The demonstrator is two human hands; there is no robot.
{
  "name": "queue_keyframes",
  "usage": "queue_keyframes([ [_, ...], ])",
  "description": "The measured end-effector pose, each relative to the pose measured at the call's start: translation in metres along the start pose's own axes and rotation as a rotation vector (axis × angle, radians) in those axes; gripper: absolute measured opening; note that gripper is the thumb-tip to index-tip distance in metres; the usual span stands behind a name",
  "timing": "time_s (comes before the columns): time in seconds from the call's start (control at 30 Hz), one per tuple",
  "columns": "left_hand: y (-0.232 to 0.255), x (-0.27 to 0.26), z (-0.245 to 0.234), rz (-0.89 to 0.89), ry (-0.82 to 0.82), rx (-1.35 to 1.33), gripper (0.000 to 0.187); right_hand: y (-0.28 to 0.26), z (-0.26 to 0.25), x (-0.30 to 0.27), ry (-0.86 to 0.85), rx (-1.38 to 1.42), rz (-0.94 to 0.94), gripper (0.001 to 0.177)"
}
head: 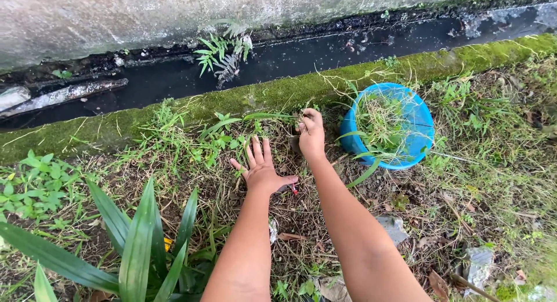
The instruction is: Pulling weeds and small grass from the ground and placing them into a blue bowl.
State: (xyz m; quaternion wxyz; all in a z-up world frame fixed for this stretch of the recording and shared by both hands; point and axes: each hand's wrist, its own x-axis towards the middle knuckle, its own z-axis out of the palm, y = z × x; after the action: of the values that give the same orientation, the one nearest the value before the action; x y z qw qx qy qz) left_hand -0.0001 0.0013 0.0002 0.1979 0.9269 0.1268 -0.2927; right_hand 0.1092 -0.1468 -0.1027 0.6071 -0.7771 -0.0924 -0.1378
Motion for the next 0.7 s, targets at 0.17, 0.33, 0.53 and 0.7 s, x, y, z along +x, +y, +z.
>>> queue_keyframes([
  [0.17, -0.002, 0.001, 0.003, 0.014, 0.025, 0.012, 0.160, 0.013, 0.009, 0.002, 0.097, 0.067, 0.437, 0.020],
  [0.33, 0.000, 0.002, -0.002, -0.003, -0.009, 0.021, 0.158, 0.019, 0.028, 0.009, 0.355, 0.430, 0.880, 0.020],
  [0.53, -0.013, 0.044, 0.041, 0.029, 0.024, 0.126, 0.117, -0.049, 0.065, -0.041, 0.187, 0.544, 0.943, 0.021],
  [0.7, -0.005, 0.009, 0.008, 0.002, -0.048, 0.130, 0.147, -0.059, 0.034, -0.054, -0.017, 0.162, 0.656, 0.021],
])
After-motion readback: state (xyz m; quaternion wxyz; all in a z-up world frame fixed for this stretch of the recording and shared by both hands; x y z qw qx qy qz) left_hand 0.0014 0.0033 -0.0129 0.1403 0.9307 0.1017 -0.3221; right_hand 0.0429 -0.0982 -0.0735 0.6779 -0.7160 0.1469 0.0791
